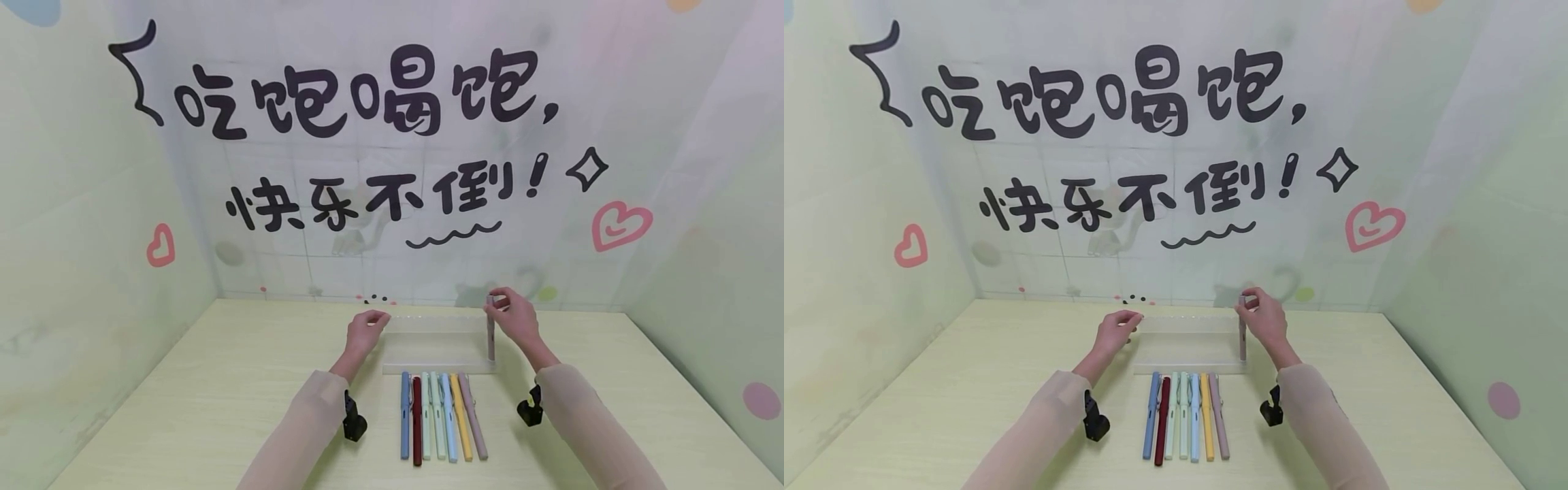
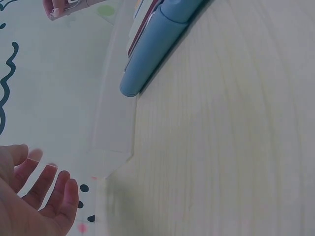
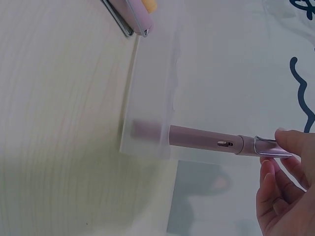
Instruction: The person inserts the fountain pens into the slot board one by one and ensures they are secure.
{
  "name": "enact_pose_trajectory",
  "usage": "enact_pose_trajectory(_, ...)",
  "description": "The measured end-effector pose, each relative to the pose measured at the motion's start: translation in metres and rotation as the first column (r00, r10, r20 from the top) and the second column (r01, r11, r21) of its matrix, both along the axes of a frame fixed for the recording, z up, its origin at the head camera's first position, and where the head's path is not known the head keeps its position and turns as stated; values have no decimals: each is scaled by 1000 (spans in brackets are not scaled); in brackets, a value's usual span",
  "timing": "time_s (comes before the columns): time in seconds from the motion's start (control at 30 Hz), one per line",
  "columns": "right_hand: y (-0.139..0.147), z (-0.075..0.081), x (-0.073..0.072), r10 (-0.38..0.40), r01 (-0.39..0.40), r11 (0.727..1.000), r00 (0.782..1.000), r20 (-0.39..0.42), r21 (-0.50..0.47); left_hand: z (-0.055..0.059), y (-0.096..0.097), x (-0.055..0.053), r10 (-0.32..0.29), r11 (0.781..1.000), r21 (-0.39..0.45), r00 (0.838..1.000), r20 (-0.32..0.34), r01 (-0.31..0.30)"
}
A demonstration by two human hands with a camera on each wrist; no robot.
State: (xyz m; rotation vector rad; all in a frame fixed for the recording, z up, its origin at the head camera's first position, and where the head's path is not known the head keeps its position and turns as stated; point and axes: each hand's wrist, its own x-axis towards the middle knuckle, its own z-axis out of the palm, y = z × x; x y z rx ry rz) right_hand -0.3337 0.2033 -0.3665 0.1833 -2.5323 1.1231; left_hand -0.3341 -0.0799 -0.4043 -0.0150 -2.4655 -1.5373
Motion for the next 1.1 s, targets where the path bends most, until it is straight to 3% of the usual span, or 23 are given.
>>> enact_pose_trajectory(1.1,1,-2,-4,-2,2,1000,1000,27,24,1,0,1,-7,1000,12,1000,7,7)
